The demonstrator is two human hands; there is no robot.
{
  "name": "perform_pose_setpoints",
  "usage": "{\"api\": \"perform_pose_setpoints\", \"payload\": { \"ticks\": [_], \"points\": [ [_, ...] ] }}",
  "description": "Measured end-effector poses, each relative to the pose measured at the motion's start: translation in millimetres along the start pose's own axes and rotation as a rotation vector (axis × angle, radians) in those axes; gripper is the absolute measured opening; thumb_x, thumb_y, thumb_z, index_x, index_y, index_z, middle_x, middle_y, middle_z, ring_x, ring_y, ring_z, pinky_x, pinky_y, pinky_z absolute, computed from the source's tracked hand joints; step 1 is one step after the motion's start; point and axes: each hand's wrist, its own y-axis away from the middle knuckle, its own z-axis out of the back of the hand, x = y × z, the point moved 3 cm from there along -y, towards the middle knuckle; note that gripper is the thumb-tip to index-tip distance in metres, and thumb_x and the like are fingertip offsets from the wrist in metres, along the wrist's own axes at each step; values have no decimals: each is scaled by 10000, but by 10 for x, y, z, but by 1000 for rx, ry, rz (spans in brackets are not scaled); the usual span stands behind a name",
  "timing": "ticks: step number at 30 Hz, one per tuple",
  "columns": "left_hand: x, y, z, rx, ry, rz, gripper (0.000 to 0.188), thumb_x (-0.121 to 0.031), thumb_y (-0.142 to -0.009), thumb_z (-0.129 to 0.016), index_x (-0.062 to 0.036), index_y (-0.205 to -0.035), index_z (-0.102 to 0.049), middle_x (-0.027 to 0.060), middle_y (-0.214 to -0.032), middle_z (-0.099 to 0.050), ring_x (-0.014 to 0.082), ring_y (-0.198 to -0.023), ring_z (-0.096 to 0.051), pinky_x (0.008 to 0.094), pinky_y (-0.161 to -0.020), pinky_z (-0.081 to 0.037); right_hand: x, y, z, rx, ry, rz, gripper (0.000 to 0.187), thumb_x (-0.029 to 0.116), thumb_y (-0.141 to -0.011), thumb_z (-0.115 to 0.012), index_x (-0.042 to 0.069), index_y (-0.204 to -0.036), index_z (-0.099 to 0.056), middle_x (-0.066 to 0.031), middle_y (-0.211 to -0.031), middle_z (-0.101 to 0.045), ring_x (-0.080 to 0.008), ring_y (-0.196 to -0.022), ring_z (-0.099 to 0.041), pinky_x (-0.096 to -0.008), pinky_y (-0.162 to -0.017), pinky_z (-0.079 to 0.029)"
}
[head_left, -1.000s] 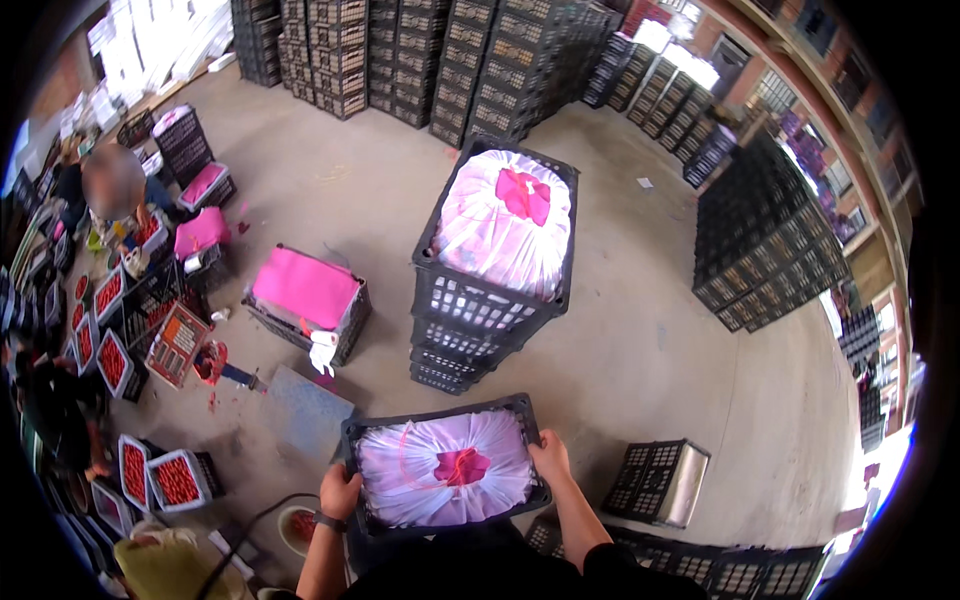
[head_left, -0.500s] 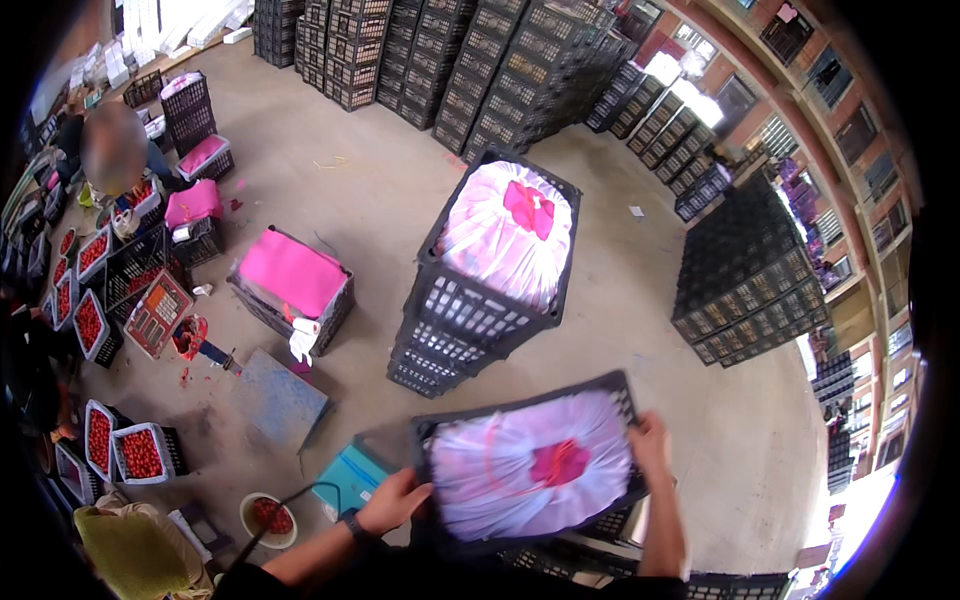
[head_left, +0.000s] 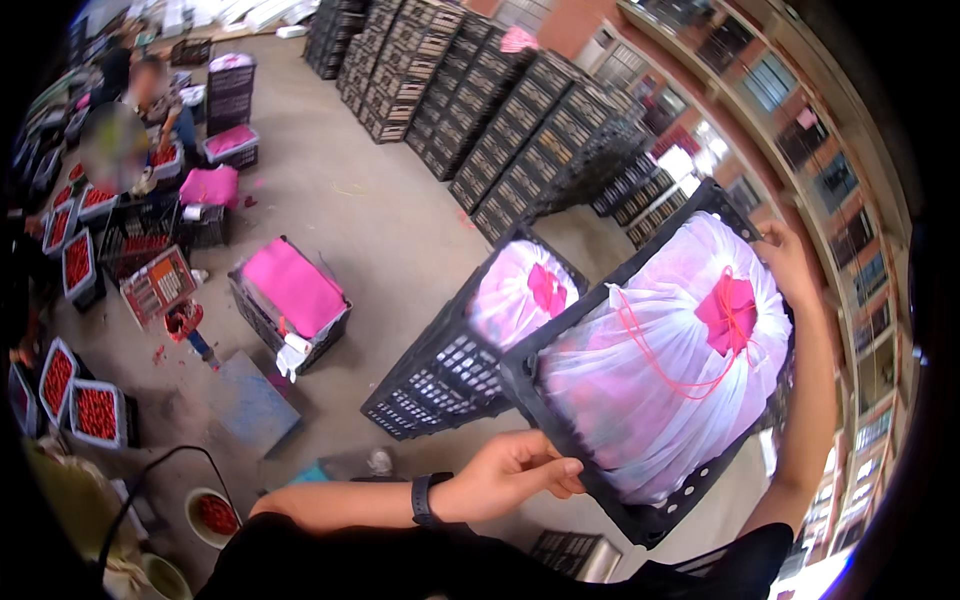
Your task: The person sorts fruit from a bucket into a crate, weighs it on a digital scale, and wraps the produce with a cloth. They then pick individual fruits from a conveyor belt by hand and place them into a bucket.
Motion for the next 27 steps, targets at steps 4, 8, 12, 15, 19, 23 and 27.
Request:
{"api": "perform_pose_setpoints", "payload": {
  "ticks": [4, 8, 12, 15, 19, 23, 27],
  "points": [
    [-154, -483, 42, -50, -480, -234, 143, -120, -820, -583, 7, -760, -610, 84, -719, -643, 134, -659, -618, 229, -582, -480, -452, -734, -538, 76, -127, 32, 227, 47, -733, -586, 15, -958, -569, 64, -648, -407, -41, -583, -380, -189, -525, -309],
    [-53, -832, 229, -220, -664, -321, 225, -201, -830, -568, -14, -712, -611, 49, -628, -596, 138, -568, -569, 260, -507, -430, -743, -1271, -1342, 174, -246, 79, 282, 18, -736, -587, 2, -1016, -566, 65, -671, -398, -39, -603, -376, -179, -541, -307],
    [17, -1049, 329, -342, -562, -255, 250, -224, -832, -565, -11, -704, -593, 52, -646, -619, 132, -594, -608, 237, -524, -454, -882, -1603, -1920, 267, -331, 92, 288, 15, -713, -611, -4, -998, -581, 68, -650, -421, -31, -573, -380, -176, -515, -307],
    [-20, -1160, 418, -398, -568, -228, 226, -189, -820, -586, 3, -702, -593, 58, -676, -631, 110, -624, -623, 211, -539, -480, -1017, -1677, -2206, 331, -321, 27, 285, 20, -708, -612, -13, -990, -585, 73, -645, -419, -31, -564, -375, -183, -505, -307],
    [-26, -1309, 533, -413, -506, -208, 216, -174, -819, -588, 8, -703, -585, 58, -678, -626, 99, -646, -625, 198, -564, -501, -1171, -1760, -2435, 373, -275, 22, 294, 18, -718, -590, -6, -1011, -588, 77, -640, -413, -30, -560, -371, -179, -502, -299],
    [-49, -1354, 561, -420, -537, -202, 242, -199, -820, -588, 7, -694, -584, 49, -658, -622, 97, -638, -625, 198, -535, -484, -1273, -1828, -2549, 408, -326, 14, 307, 22, -727, -579, -4, -1032, -582, 77, -641, -410, -32, -561, -369, -179, -507, -302],
    [-102, -1443, 600, -432, -443, -202, 255, -194, -828, -578, 22, -694, -556, 63, -678, -631, 98, -633, -622, 201, -548, -492, -1296, -1878, -2588, 382, -327, 24, 298, 29, -735, -576, -1, -1031, -585, 79, -637, -406, -27, -560, -365, -180, -503, -301]
  ]
}}
